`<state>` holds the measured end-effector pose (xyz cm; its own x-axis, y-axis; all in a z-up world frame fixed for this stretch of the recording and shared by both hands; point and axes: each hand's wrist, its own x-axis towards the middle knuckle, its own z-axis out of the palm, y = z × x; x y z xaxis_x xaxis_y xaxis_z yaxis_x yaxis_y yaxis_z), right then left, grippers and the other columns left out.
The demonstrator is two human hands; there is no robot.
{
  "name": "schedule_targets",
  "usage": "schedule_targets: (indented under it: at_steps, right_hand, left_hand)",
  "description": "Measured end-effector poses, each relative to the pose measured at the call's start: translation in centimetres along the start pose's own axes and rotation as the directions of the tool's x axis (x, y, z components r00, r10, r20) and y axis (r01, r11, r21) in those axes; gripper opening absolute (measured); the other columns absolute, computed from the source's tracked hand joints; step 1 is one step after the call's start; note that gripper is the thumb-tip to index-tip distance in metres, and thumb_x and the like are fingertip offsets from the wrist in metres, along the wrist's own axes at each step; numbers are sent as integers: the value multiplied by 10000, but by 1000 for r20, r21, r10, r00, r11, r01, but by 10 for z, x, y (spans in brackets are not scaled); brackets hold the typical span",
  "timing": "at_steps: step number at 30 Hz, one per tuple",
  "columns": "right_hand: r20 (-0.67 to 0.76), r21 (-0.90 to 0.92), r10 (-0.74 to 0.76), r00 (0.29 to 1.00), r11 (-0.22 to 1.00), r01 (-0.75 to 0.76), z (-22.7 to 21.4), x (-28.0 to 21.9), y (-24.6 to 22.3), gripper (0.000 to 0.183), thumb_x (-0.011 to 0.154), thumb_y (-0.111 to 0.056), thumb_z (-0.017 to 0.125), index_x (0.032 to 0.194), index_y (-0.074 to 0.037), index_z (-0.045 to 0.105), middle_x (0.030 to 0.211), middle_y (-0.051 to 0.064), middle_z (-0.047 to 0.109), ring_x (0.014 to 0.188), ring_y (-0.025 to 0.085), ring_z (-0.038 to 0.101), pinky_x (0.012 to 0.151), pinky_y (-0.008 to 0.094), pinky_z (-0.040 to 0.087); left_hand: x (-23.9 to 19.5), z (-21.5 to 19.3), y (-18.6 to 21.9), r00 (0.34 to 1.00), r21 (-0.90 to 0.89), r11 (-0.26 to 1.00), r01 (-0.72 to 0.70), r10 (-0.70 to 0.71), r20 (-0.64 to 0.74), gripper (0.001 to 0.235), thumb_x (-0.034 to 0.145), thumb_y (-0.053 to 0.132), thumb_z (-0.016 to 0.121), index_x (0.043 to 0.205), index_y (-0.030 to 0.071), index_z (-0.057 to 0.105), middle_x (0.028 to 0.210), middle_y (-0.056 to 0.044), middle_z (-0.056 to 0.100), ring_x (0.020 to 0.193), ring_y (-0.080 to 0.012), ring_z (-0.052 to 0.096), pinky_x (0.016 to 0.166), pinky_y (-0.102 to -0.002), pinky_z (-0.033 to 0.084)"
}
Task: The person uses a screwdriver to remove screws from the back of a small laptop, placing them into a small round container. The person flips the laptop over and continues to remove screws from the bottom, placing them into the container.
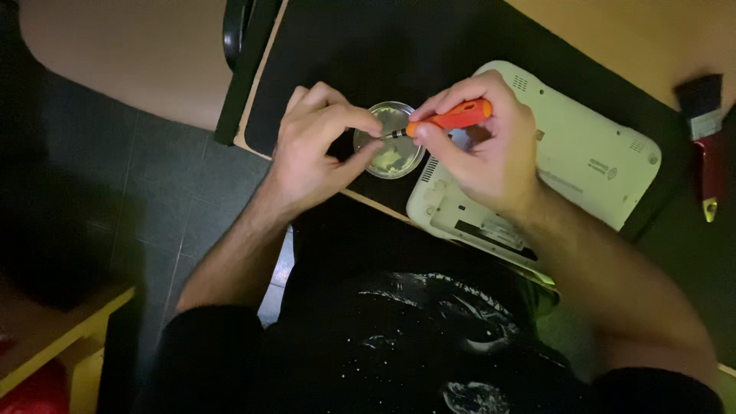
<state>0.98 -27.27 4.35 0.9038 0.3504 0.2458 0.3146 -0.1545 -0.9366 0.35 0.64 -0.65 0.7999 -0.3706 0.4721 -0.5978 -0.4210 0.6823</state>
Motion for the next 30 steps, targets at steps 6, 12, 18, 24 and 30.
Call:
schedule_targets:
  at_steps: [6,12,18,24,30]
  right_hand:
    - [-13,13,60,998,998,-59,2,-1,-4,370,1138,83,922,1302,-5,602,1254,226,854,1198,297,873,1077,387,731]
    - [-30,-52,50,998,997,-51,3,-3,-1,356,1141,34,954,1303,-19,642,1237,178,865,1157,271,883,1009,350,737]
    - [29,-29,-32,999,999,33,2,0,-5,374,1151,66,890,1340,-4,574,1310,220,846,1223,306,861,1130,402,705]
    - [24,20,-13,1000,1000,13,2,-1,0,390,1128,128,890,1329,23,573,1285,254,840,1232,348,887,1145,431,742]
    - [14,15,-35,999,999,35,-1,1,-3,434,1132,173,870,1342,25,520,1265,269,843,1201,345,869,1138,434,704]
  left_hand:
    - [-3,2,-4,1000,10,1000,5,-5,2,302,1059,25,1059,1232,158,849,1156,6,821,1040,-237,685,941,-445,448]
    - [-2,2,-1,1000,17,1000,-1,1,-4,306,1064,6,1062,1204,162,839,1131,41,823,1025,-233,675,944,-446,444]
    - [-6,5,-8,1000,43,999,-26,26,-7,305,1067,55,1090,1217,161,846,1127,16,824,1024,-241,669,925,-450,442]
    - [-1,3,1,1000,26,1000,1,-1,-9,322,1059,24,1081,1205,150,823,1134,28,836,1018,-236,687,934,-440,453]
    - [0,0,0,999,39,999,-26,24,36,367,1032,84,1089,1262,143,810,1209,-7,845,1050,-256,675,904,-446,458]
